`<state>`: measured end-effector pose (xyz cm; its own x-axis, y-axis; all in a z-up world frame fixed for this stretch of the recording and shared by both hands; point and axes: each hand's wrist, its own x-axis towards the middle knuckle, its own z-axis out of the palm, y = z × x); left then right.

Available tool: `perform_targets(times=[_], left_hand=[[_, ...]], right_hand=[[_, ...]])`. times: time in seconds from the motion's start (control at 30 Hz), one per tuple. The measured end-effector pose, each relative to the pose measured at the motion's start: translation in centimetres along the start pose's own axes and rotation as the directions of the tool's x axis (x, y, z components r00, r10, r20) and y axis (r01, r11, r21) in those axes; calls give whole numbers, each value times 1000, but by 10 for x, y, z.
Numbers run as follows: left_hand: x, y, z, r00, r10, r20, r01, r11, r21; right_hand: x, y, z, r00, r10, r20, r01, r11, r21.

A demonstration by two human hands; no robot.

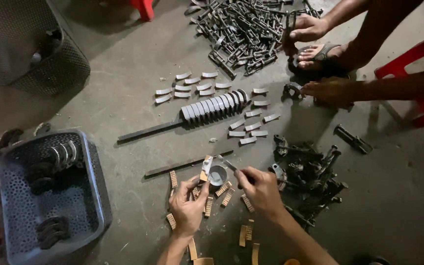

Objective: Applying grease to metal bearing shells and arranging them in rows on the floor

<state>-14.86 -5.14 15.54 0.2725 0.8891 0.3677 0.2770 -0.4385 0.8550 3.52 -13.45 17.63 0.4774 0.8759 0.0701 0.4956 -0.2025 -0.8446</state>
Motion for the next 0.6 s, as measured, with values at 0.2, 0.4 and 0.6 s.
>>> perform_targets(times=[0.2, 0.4, 0.6], left_hand=[[-17, -25, 4, 989, 144, 36, -147, 980, 136], [-14, -7, -2, 985, 173, 21, -175, 972, 155], [-18, -13, -1, 999, 24, 21, -22, 994, -111]], right_hand=[[-10, -16, 19, 984, -175, 26, 175, 985, 11], [1, -1, 25, 987, -161, -22, 160, 986, -47], [7, 17, 9, 990, -95, -102, 92, 995, -35]])
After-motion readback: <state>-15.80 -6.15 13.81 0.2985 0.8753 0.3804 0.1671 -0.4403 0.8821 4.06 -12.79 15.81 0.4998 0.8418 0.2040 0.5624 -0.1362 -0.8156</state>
